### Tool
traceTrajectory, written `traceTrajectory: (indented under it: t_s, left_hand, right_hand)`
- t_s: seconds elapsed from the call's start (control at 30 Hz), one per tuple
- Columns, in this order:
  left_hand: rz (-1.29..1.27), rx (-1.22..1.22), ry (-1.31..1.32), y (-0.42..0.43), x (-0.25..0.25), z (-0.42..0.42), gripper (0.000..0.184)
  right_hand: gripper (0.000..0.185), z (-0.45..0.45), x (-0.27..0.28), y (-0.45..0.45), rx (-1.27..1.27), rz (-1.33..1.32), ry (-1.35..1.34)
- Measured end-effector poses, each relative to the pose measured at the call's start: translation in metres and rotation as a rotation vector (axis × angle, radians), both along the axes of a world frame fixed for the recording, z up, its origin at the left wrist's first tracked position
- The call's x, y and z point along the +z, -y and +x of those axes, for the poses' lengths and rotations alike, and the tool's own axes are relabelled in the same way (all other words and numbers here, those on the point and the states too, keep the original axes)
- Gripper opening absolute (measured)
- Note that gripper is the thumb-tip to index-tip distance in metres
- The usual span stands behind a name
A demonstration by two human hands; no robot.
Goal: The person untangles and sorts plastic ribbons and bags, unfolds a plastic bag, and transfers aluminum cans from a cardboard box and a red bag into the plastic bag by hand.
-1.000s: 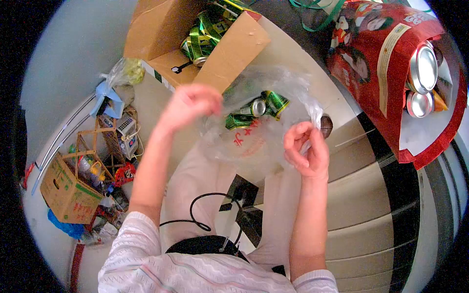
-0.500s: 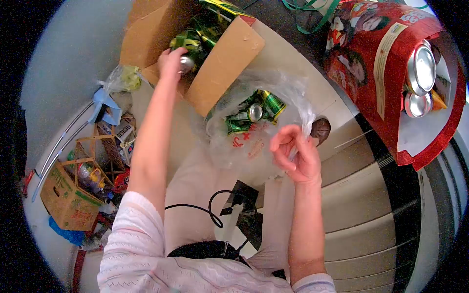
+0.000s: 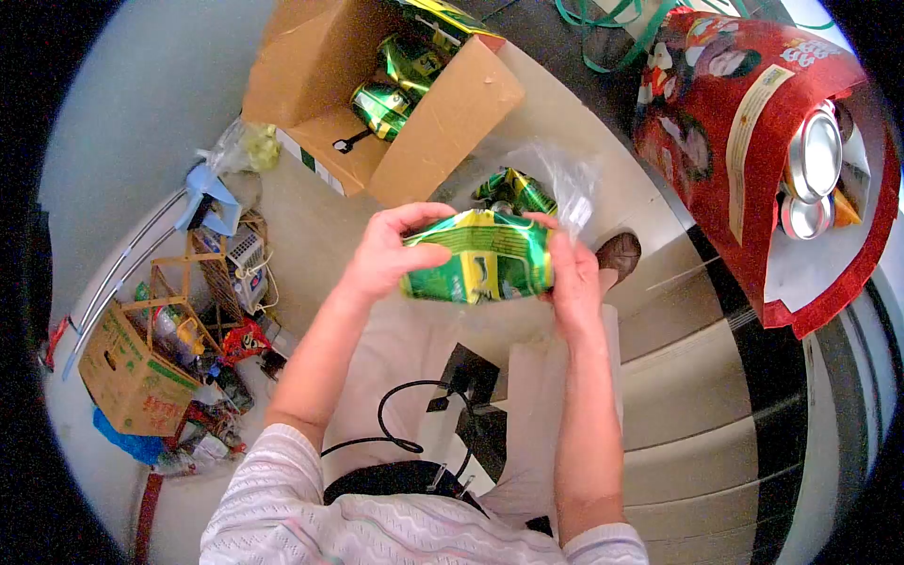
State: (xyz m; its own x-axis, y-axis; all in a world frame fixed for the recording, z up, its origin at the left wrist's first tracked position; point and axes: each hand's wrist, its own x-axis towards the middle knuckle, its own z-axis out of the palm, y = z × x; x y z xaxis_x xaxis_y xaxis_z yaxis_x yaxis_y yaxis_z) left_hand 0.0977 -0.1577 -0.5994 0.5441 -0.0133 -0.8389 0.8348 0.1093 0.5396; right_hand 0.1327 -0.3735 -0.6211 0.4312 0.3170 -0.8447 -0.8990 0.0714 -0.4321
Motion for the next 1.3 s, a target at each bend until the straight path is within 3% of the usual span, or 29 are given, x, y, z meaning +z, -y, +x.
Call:
traceTrajectory:
  t_s: [0.03, 0.1, 0.13, 0.27, 0.37, 0.47, 0.5, 0.57, 0.63, 0.73, 0.77, 0.8, 0.9, 0.97, 1.07, 1.17, 1.2, 1.3]
  left_hand:
    - [0.082, -0.005, 0.031, 0.009, -0.008, -0.006, 0.036]
    - [0.522, -0.135, 0.105, 0.035, -0.029, -0.027, 0.033]
    - [0.561, -0.110, 0.094, 0.046, -0.033, -0.030, 0.033]
    - [0.592, -0.021, 0.001, 0.077, -0.043, -0.049, 0.034]
    - [0.652, -0.079, 0.083, 0.076, -0.057, -0.056, 0.033]
    - [0.707, -0.168, 0.053, 0.068, -0.086, -0.057, 0.042]
    - [0.732, -0.204, 0.078, 0.068, -0.093, -0.055, 0.045]
    - [0.696, -0.341, 0.081, 0.074, -0.091, -0.041, 0.055]
    - [0.819, -0.481, 0.214, 0.076, -0.093, -0.038, 0.058]
    - [0.729, -0.315, 0.543, 0.041, -0.057, -0.002, 0.036]
    - [0.712, 0.006, 0.410, 0.009, -0.033, 0.039, 0.023]
    - [0.867, 0.033, 0.429, -0.013, -0.048, 0.057, 0.021]
    - [0.862, 0.252, 0.067, -0.079, -0.156, 0.084, 0.035]
    - [0.512, 0.424, -0.399, -0.089, -0.183, 0.110, 0.047]
    - [0.330, 0.418, -0.402, -0.135, -0.319, 0.087, 0.055]
    - [0.375, 0.586, -0.338, -0.132, -0.298, 0.090, 0.047]
    - [0.537, 0.546, -0.372, -0.110, -0.246, 0.103, 0.040]
    - [0.314, 0.689, -0.080, -0.125, -0.201, 0.091, 0.038]
  right_hand:
    - [0.035, -0.005, -0.004, 0.000, 0.004, -0.042, 0.021]
    - [0.038, -0.024, -0.004, -0.017, 0.195, -0.184, 0.395]
    - [0.045, -0.019, 0.001, -0.018, 0.346, -0.297, 0.451]
    - [0.043, -0.028, -0.003, -0.018, 0.545, -0.432, 0.353]
    - [0.036, -0.043, -0.022, -0.012, 0.471, -0.537, 0.647]
    - [0.030, -0.020, -0.025, 0.000, -0.089, -0.467, 0.248]
    - [0.030, -0.003, -0.008, 0.007, -0.075, -0.396, 0.064]
    - [0.032, 0.002, -0.002, 0.018, -0.231, 0.080, -0.123]
    - [0.032, 0.002, 0.000, 0.019, -0.226, 0.251, -0.133]
    - [0.031, -0.003, 0.000, 0.020, -0.235, 0.364, -0.131]
    - [0.031, -0.004, 0.000, 0.022, -0.240, 0.376, -0.127]
    - [0.030, -0.006, 0.001, 0.021, -0.233, 0.386, -0.140]
    - [0.029, -0.007, 0.002, 0.014, -0.210, 0.417, -0.163]
    - [0.028, -0.006, 0.005, 0.013, -0.201, 0.424, -0.182]
    - [0.027, -0.007, 0.005, 0.017, -0.240, 0.451, -0.200]
    - [0.031, -0.010, 0.004, 0.024, -0.261, 0.456, -0.190]
    - [0.032, -0.011, 0.004, 0.025, -0.271, 0.459, -0.179]
    - [0.035, -0.010, 0.000, 0.023, -0.315, 0.462, -0.158]
